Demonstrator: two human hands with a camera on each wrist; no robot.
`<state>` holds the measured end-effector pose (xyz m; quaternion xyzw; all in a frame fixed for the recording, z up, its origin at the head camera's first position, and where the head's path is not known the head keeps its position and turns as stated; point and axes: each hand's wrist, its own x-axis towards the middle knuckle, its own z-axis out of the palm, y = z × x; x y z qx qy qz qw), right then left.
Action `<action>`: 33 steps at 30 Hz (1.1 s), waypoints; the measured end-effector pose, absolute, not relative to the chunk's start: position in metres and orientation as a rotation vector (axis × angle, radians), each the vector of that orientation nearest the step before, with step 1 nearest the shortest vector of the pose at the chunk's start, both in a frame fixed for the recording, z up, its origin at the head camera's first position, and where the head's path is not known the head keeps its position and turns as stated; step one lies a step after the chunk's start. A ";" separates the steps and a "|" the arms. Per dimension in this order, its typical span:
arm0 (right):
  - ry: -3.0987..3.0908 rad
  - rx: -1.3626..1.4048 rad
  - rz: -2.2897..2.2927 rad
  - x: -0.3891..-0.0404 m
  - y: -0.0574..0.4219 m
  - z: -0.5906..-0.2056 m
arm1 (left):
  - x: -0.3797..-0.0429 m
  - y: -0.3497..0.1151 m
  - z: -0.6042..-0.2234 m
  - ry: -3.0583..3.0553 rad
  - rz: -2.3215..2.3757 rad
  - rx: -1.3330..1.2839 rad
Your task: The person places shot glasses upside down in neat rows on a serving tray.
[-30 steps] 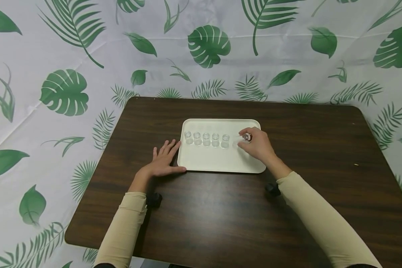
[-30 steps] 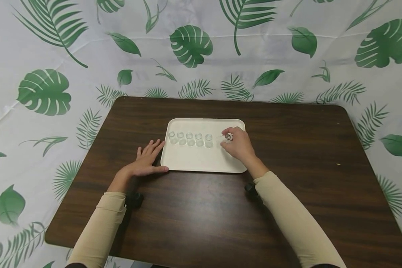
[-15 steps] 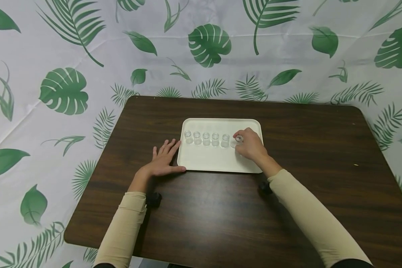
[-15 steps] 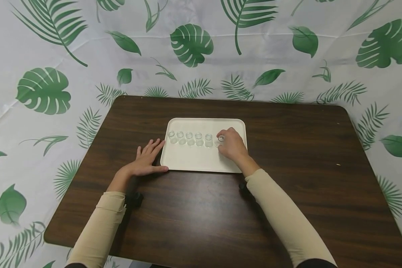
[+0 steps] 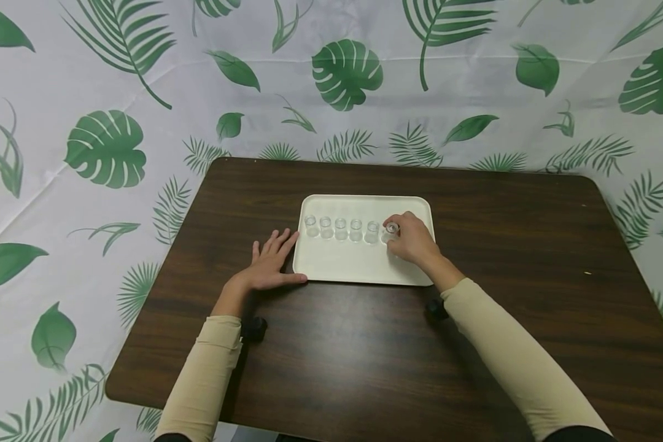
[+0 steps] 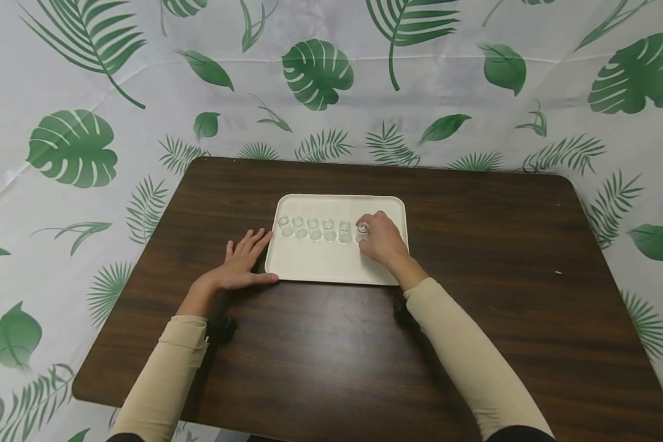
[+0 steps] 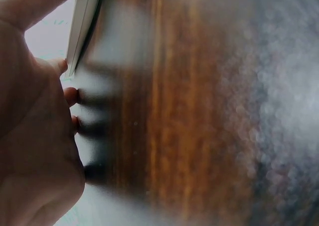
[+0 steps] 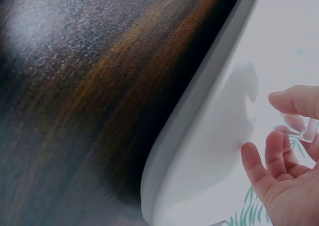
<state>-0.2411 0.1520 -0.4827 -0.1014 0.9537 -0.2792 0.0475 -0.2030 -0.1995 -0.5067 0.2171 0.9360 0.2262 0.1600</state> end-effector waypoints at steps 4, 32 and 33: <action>2.905 -0.315 -0.854 -0.241 0.153 -0.482 | -0.203 -0.200 -0.507 2.672 0.653 0.619; 2.852 -0.428 -1.193 -0.212 0.205 -0.477 | -0.202 -0.200 -0.504 2.656 0.637 0.599; 2.861 -0.437 -1.211 -0.209 0.211 -0.477 | -0.203 -0.200 -0.504 2.652 0.638 0.597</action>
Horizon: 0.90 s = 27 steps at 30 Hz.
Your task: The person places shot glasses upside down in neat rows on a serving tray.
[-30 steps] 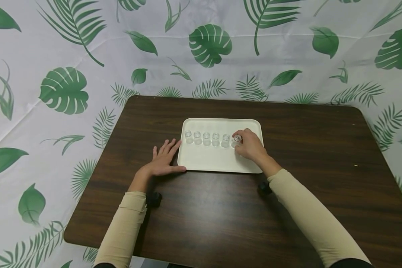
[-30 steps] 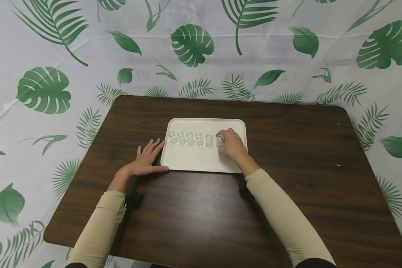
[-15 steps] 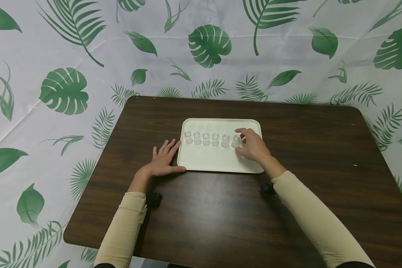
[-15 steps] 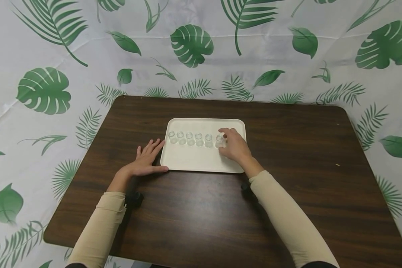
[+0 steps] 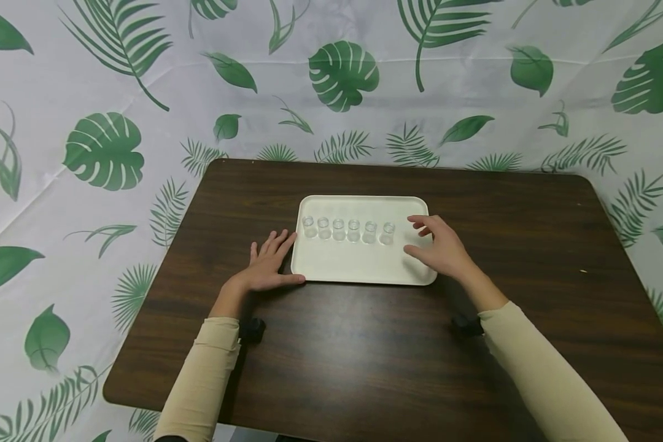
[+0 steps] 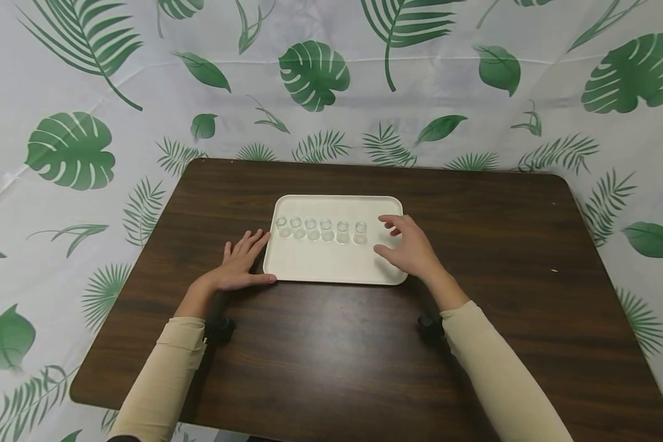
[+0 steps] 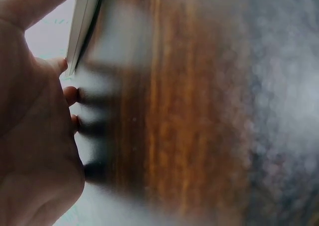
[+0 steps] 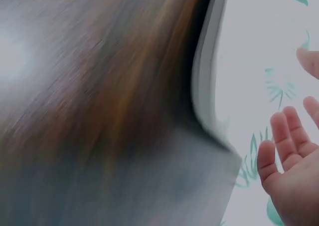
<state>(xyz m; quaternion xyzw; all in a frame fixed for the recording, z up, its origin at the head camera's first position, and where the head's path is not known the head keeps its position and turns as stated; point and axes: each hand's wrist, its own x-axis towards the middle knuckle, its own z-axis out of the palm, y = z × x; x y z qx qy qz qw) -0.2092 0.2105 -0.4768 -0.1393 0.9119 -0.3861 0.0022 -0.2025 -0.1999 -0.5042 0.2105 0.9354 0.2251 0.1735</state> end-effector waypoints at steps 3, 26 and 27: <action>2.899 -0.441 -1.256 -0.200 0.227 -0.479 | -0.204 -0.200 -0.505 2.642 0.642 0.602; 3.207 -0.244 -1.105 -0.159 0.324 -0.482 | -0.212 -0.214 -0.490 2.632 0.714 0.609; 3.216 -0.252 -1.085 -0.159 0.326 -0.481 | -0.211 -0.217 -0.488 2.650 0.714 0.612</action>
